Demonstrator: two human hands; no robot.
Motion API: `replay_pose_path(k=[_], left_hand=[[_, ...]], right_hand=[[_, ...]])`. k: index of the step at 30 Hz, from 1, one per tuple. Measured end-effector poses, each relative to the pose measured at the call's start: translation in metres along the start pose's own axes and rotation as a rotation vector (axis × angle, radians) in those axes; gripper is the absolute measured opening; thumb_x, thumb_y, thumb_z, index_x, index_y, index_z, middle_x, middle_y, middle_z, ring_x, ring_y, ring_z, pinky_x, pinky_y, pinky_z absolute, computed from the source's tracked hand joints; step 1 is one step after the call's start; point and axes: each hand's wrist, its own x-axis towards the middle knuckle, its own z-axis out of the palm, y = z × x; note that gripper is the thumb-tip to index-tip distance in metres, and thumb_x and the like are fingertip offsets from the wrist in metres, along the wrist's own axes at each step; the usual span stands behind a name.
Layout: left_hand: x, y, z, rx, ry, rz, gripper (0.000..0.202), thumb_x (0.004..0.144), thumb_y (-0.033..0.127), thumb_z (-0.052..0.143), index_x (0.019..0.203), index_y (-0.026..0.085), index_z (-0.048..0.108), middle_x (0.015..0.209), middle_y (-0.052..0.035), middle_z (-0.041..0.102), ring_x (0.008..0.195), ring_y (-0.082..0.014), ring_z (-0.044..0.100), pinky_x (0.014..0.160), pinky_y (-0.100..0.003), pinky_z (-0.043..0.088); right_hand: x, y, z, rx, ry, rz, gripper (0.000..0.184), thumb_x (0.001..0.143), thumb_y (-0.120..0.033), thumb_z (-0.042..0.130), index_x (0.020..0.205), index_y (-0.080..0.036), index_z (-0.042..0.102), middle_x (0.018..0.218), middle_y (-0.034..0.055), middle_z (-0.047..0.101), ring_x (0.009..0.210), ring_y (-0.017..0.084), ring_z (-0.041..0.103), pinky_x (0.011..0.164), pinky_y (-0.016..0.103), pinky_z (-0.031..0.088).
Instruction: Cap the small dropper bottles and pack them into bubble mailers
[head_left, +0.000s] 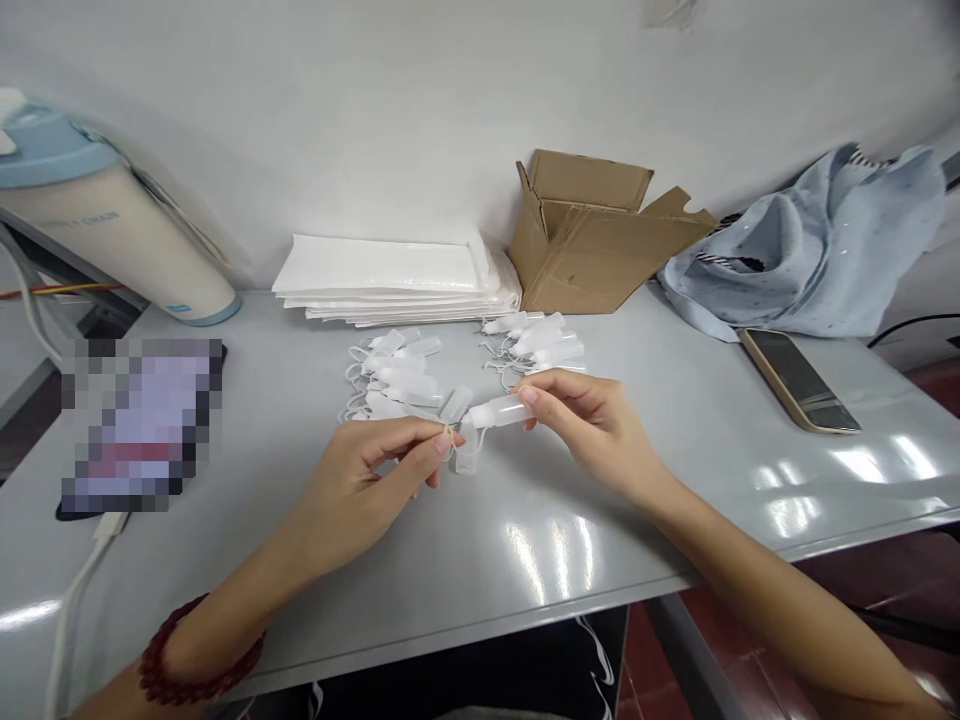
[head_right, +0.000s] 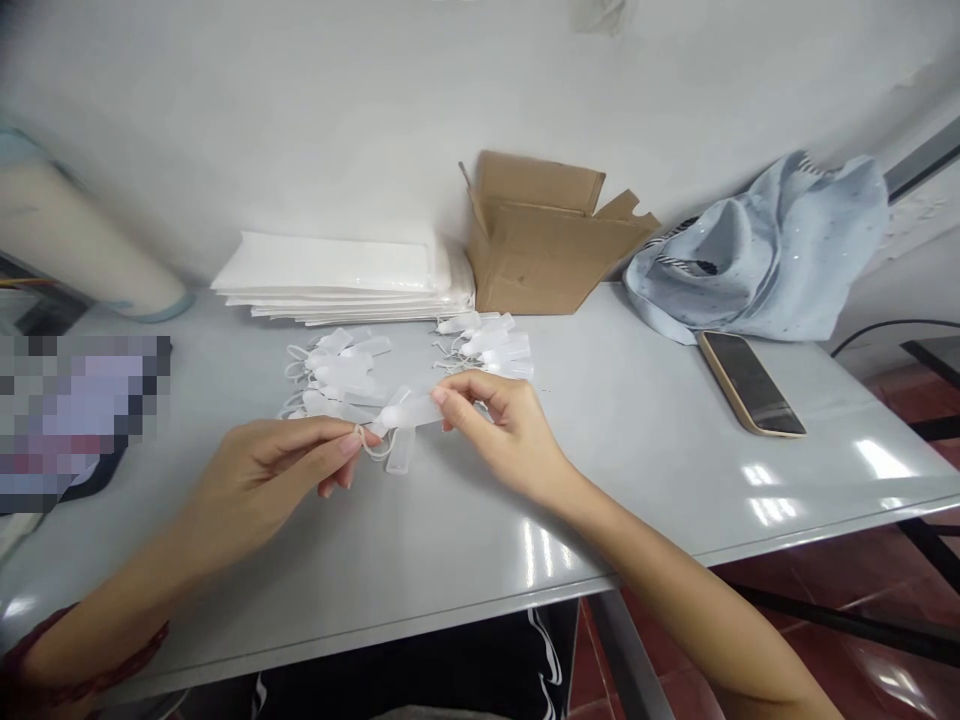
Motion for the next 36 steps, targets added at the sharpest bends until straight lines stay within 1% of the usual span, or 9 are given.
replay_pose_path(k=[8,13,17,22,28,30,32,34,36], left_hand=[[-0.001,0.002,-0.001,-0.035,-0.012,0.009,0.028,0.089,0.025,0.050,0.064,0.019,0.059,0.058,0.0055,0.058,0.053,-0.0066,0.052,0.051,-0.014,0.043],[-0.001,0.002,-0.001,0.008,-0.023,0.010,0.029,0.089,0.027,0.049,0.064,0.018,0.060,0.059,0.0040,0.059,0.052,-0.0081,0.052,0.050,-0.016,0.042],[-0.001,0.002,-0.001,0.063,-0.023,0.017,0.031,0.089,0.027,0.049,0.061,0.017,0.058,0.058,0.0038,0.058,0.049,-0.0080,0.050,0.049,-0.018,0.040],[0.001,0.004,-0.001,0.072,-0.040,0.016,0.031,0.089,0.027,0.047,0.062,0.018,0.059,0.054,0.0045,0.054,0.048,-0.0083,0.049,0.047,-0.018,0.039],[0.001,0.003,-0.001,0.069,-0.038,-0.009,0.034,0.091,0.028,0.048,0.061,0.018,0.060,0.060,0.0040,0.060,0.048,-0.0068,0.052,0.047,-0.016,0.041],[0.000,0.001,-0.001,0.039,-0.032,-0.012,0.028,0.090,0.028,0.049,0.069,0.019,0.065,0.063,0.0036,0.062,0.049,-0.0070,0.053,0.048,-0.016,0.043],[-0.001,0.000,-0.001,-0.010,-0.013,-0.027,0.020,0.090,0.027,0.050,0.088,0.021,0.069,0.068,0.0031,0.065,0.051,-0.0077,0.055,0.049,-0.017,0.045],[-0.002,-0.001,-0.001,-0.049,0.017,-0.041,0.021,0.090,0.028,0.051,0.103,0.022,0.067,0.072,0.0027,0.066,0.054,-0.0083,0.057,0.050,-0.017,0.047],[-0.002,-0.001,-0.001,-0.062,0.042,-0.048,0.020,0.090,0.029,0.052,0.100,0.022,0.067,0.070,0.0029,0.066,0.053,-0.0084,0.057,0.050,-0.017,0.047]], right_hand=[[0.002,-0.004,-0.006,-0.024,-0.028,-0.044,0.020,0.088,-0.025,0.056,0.073,-0.017,0.064,0.062,-0.0032,0.058,0.061,0.009,0.052,0.060,0.022,0.039],[0.002,-0.001,-0.004,-0.004,-0.042,-0.055,0.020,0.088,-0.025,0.056,0.072,-0.017,0.064,0.061,-0.0034,0.056,0.061,0.009,0.052,0.060,0.023,0.040],[0.002,0.000,-0.003,0.001,-0.029,-0.046,0.021,0.088,-0.027,0.055,0.073,-0.018,0.065,0.061,-0.0030,0.057,0.061,0.010,0.052,0.061,0.024,0.041],[0.002,0.003,-0.002,-0.002,-0.022,-0.051,0.020,0.088,-0.030,0.055,0.076,-0.019,0.066,0.063,-0.0021,0.059,0.063,0.012,0.055,0.063,0.027,0.042],[0.001,0.007,0.002,0.038,0.006,0.000,0.024,0.089,-0.035,0.054,0.078,-0.019,0.068,0.067,-0.0002,0.062,0.067,0.013,0.058,0.066,0.028,0.043],[0.001,0.006,0.003,0.039,0.021,0.026,0.025,0.089,-0.035,0.054,0.076,-0.018,0.069,0.068,0.0000,0.063,0.068,0.014,0.058,0.067,0.028,0.043],[0.001,0.005,0.003,0.031,0.039,0.039,0.025,0.089,-0.034,0.054,0.076,-0.018,0.069,0.070,0.0001,0.063,0.068,0.013,0.058,0.068,0.028,0.044],[0.001,0.005,0.003,0.021,0.060,0.039,0.025,0.089,-0.034,0.055,0.076,-0.019,0.070,0.070,0.0001,0.063,0.069,0.013,0.058,0.069,0.028,0.044],[0.001,0.005,0.003,0.021,0.066,0.032,0.024,0.089,-0.034,0.055,0.077,-0.019,0.070,0.071,0.0002,0.064,0.069,0.014,0.058,0.069,0.028,0.045]])
